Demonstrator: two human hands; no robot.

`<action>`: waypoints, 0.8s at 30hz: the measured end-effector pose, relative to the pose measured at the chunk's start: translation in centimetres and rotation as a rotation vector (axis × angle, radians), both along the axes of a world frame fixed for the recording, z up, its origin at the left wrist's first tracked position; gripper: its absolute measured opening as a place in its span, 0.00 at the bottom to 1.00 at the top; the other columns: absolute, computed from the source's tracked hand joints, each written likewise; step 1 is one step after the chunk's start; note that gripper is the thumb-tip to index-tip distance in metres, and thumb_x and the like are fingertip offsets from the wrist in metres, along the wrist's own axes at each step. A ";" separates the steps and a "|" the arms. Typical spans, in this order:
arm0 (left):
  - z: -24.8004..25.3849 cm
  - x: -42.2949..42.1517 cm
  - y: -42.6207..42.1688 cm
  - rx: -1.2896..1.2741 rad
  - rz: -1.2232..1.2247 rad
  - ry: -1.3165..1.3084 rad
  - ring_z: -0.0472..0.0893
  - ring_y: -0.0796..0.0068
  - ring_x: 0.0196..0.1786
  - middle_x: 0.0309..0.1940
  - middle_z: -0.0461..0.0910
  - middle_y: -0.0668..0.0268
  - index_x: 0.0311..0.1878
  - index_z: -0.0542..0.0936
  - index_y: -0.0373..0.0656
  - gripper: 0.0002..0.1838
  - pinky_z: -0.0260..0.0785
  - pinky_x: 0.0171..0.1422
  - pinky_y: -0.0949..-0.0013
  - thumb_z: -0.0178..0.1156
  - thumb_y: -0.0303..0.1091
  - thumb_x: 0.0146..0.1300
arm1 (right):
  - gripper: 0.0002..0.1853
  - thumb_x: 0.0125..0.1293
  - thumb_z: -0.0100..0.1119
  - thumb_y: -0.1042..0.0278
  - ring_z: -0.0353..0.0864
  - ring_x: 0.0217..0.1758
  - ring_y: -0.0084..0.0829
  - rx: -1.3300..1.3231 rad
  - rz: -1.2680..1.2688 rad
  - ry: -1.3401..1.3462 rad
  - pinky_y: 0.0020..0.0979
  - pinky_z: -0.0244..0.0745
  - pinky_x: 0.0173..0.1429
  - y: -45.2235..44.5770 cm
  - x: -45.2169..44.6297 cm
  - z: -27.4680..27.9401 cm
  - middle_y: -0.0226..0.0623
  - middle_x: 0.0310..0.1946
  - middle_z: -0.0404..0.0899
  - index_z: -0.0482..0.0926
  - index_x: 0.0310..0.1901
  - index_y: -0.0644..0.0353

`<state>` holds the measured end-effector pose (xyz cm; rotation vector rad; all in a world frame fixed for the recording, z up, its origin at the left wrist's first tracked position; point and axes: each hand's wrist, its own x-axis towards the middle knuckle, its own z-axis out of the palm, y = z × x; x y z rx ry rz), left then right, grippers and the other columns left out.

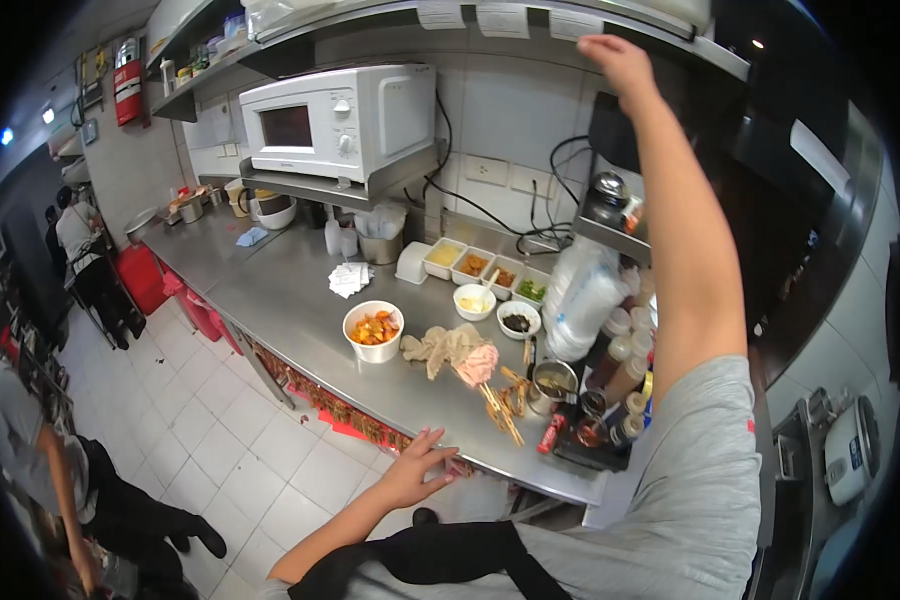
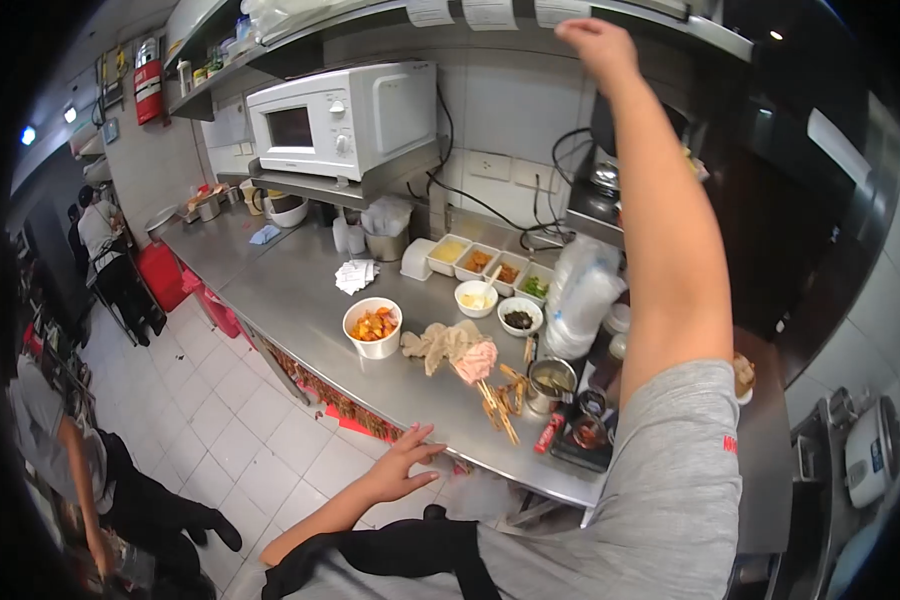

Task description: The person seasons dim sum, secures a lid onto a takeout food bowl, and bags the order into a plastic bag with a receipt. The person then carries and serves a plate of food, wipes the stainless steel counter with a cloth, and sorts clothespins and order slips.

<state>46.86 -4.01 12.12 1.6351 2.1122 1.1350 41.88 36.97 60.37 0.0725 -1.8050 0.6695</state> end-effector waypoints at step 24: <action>4.8 -42.2 1.6 0.292 0.697 -0.014 0.76 0.75 0.48 0.45 0.78 0.66 0.51 0.79 0.46 0.24 0.69 0.50 0.71 0.70 0.27 0.48 | 0.14 0.56 0.60 0.79 0.76 0.49 0.29 -0.273 0.460 -0.561 0.25 0.74 0.45 -25.5 -10.4 -41.6 0.37 0.50 0.73 0.81 0.45 0.60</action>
